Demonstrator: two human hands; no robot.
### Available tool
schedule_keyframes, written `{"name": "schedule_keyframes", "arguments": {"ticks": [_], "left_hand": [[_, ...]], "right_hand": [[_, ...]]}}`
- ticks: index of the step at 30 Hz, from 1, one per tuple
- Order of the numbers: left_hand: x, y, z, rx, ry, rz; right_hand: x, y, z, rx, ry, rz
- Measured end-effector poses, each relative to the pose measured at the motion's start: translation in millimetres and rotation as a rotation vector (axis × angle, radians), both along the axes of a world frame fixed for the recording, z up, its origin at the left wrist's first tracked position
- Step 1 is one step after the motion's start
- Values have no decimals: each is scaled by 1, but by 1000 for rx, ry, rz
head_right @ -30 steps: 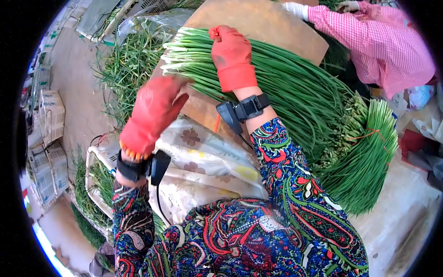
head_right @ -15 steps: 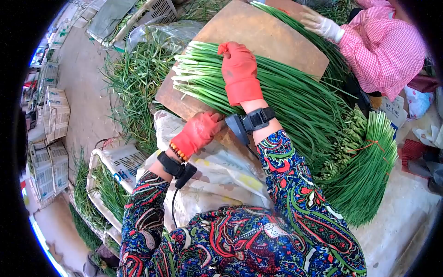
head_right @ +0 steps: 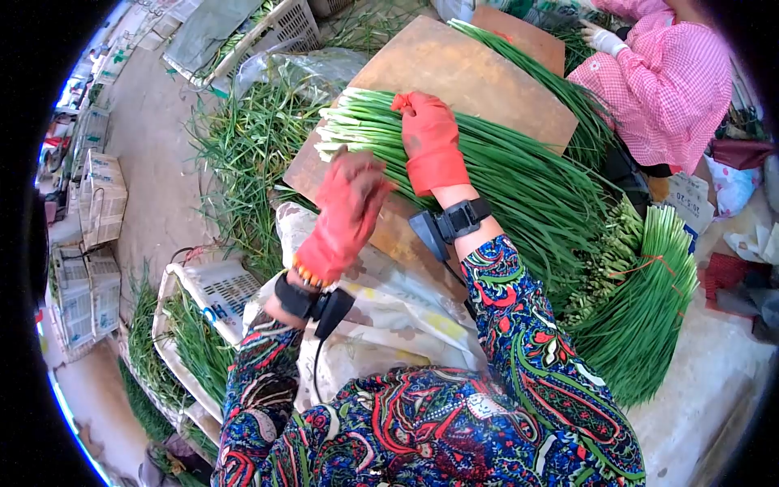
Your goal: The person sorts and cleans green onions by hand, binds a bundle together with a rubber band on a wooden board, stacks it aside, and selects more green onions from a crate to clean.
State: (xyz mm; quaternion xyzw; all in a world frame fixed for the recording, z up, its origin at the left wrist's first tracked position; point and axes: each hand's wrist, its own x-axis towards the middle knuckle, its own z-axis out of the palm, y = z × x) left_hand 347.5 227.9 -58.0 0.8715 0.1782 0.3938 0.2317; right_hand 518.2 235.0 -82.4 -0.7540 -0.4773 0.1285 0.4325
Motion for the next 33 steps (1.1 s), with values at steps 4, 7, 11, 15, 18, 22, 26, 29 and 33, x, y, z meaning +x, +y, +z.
{"name": "schedule_keyframes", "arguments": {"ticks": [4,7,11,15,18,22,26,29,33], "left_hand": [[48,26,-8,-159,-55,193],[64,30,-13,-187,43,310],[74,34,-14,-198,163,386],[78,37,-15,-126,220,393],[79,39,-12,-150,259,363],[80,41,-7,-165,307,351],[83,41,-9,-162,342,400],[80,38,-12,-195,288,374],[72,36,-14,-208,178,274]], "right_hand": [[4,-4,6,-42,263,3],[11,-7,13,-85,323,0],[36,-7,7,-27,722,238],[52,-10,10,-84,808,335],[55,-7,14,-173,700,396],[57,-6,15,-246,598,362],[55,-7,3,-240,588,354],[51,-12,7,-192,507,401],[43,-24,15,-120,672,328]]}}
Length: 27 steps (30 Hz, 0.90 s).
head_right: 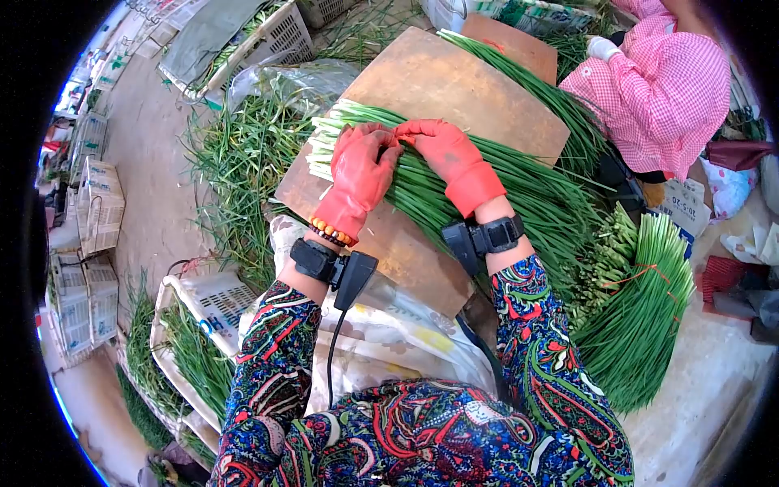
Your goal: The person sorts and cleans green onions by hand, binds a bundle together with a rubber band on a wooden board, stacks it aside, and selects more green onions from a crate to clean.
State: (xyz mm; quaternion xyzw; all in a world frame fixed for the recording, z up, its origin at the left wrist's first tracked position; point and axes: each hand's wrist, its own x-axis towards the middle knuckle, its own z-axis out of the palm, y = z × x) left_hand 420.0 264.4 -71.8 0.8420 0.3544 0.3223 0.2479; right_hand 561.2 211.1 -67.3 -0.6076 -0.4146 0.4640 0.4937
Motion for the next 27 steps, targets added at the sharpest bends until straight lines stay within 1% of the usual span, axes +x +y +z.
{"name": "schedule_keyframes", "arguments": {"ticks": [2,3,6,11,15,18,21,22,23,25,26,27], "left_hand": [[-2,-2,-1,6,-48,-18],[-3,-2,1,-9,-29,-24],[-3,-1,6,-33,11,-29],[-2,-2,8,-40,69,7],[0,0,5,-11,85,32],[-1,2,1,-44,80,14],[-5,1,1,-65,38,-18],[-6,0,0,-51,15,-25],[-6,0,0,-33,-9,-30],[-8,-1,1,-76,-10,-51],[-9,-1,1,-96,-9,-58],[-8,-2,5,-133,-39,-45]], "right_hand": [[3,4,-4,-35,-98,25],[4,6,-5,-51,-147,37],[5,7,-4,0,-31,33],[-2,4,14,-55,-140,38],[-4,2,16,-100,-197,53],[-2,-3,19,122,-334,243],[-10,-18,10,178,-120,109],[-15,-17,8,95,44,5],[-18,-18,8,78,12,-74],[-29,-18,16,50,-54,-220],[-37,-18,20,78,-42,-272],[-43,-19,20,138,-117,-317]]}}
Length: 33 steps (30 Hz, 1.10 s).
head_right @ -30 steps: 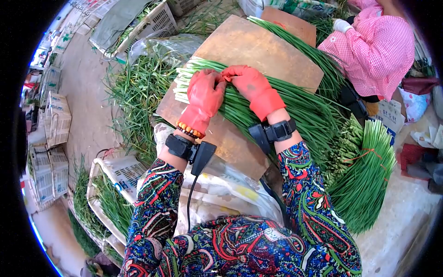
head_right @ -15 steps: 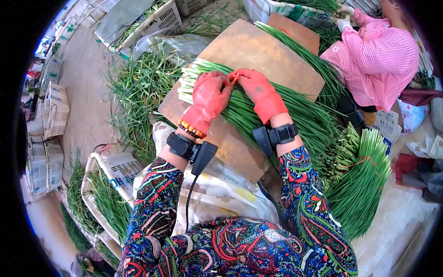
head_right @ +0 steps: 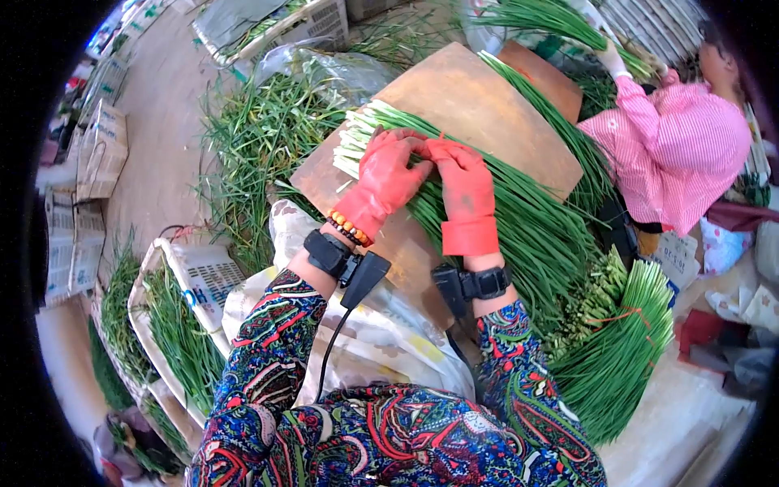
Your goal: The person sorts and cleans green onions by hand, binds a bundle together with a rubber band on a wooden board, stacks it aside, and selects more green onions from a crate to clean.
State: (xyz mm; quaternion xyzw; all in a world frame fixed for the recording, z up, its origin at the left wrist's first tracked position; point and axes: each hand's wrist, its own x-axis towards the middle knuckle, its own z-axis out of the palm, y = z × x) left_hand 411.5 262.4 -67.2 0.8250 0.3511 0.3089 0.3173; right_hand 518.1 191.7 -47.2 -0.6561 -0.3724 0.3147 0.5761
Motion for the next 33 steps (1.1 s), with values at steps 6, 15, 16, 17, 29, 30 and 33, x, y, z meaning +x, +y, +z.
{"name": "schedule_keyframes", "arguments": {"ticks": [6,15,16,17,29,30,33], "left_hand": [[-5,5,5,-20,13,-179],[-31,-28,-6,-158,-174,-178],[-35,-27,-3,-202,-202,-200],[-40,-27,-4,-227,-242,-235],[-84,-36,43,212,42,-570],[-91,-28,28,266,-28,-442],[-94,-2,26,288,217,84]], "right_hand": [[-17,7,-10,330,-240,-72],[3,-18,21,-53,390,-11],[7,-31,22,-83,512,14],[9,-44,14,-159,694,238],[-45,-55,-26,-45,1158,228],[-47,-56,-30,-53,1093,221],[-52,-59,-28,-159,1032,208]]}}
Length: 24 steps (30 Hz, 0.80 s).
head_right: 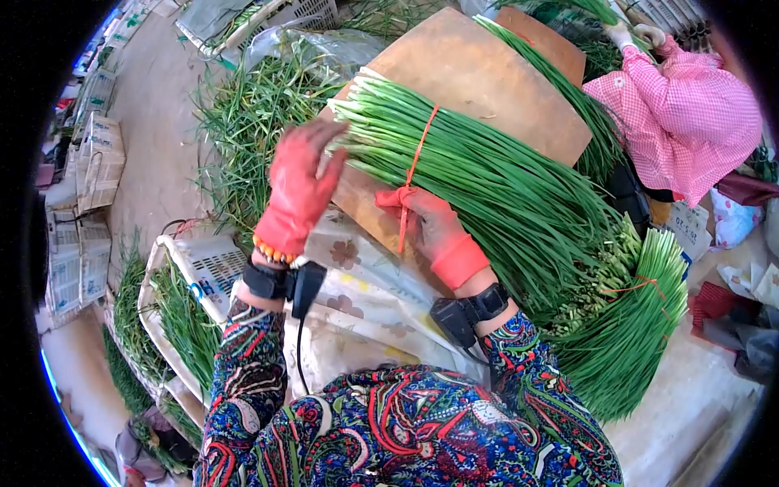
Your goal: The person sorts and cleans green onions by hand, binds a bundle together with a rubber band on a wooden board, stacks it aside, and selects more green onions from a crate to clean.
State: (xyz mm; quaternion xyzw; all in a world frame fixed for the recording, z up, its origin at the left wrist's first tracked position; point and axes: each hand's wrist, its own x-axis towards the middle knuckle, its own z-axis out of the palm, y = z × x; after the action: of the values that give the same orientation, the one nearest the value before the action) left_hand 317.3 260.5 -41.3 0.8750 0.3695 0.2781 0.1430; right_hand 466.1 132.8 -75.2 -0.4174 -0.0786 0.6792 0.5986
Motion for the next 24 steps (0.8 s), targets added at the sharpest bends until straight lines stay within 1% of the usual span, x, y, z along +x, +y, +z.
{"name": "schedule_keyframes", "arguments": {"ticks": [1,3,4,7,9,10,13,16,19,22,24], "left_hand": [[-2,9,-8,94,25,38],[-3,21,-16,131,88,-5],[-3,22,-16,91,107,-19],[-2,27,-8,-26,154,-69],[-3,31,-2,-96,168,-98],[-3,32,-2,-72,130,-125],[-4,31,8,-56,217,-179],[-4,30,6,-69,133,-199],[-2,27,12,-324,55,-148],[0,22,12,-450,-102,-56],[-2,23,7,-486,-152,-116]], "right_hand": [[-1,0,0,12,-27,0],[-2,1,6,-33,-31,1],[-2,1,7,-57,-33,1],[0,0,-2,20,-56,52],[-1,-1,-3,7,-115,59],[-1,-2,-3,2,-144,63],[0,-3,-8,36,-151,58],[0,-4,-6,25,-177,53],[0,-4,-6,12,-183,66],[2,-4,-8,63,-169,77],[2,-4,-2,24,-196,73]]}}
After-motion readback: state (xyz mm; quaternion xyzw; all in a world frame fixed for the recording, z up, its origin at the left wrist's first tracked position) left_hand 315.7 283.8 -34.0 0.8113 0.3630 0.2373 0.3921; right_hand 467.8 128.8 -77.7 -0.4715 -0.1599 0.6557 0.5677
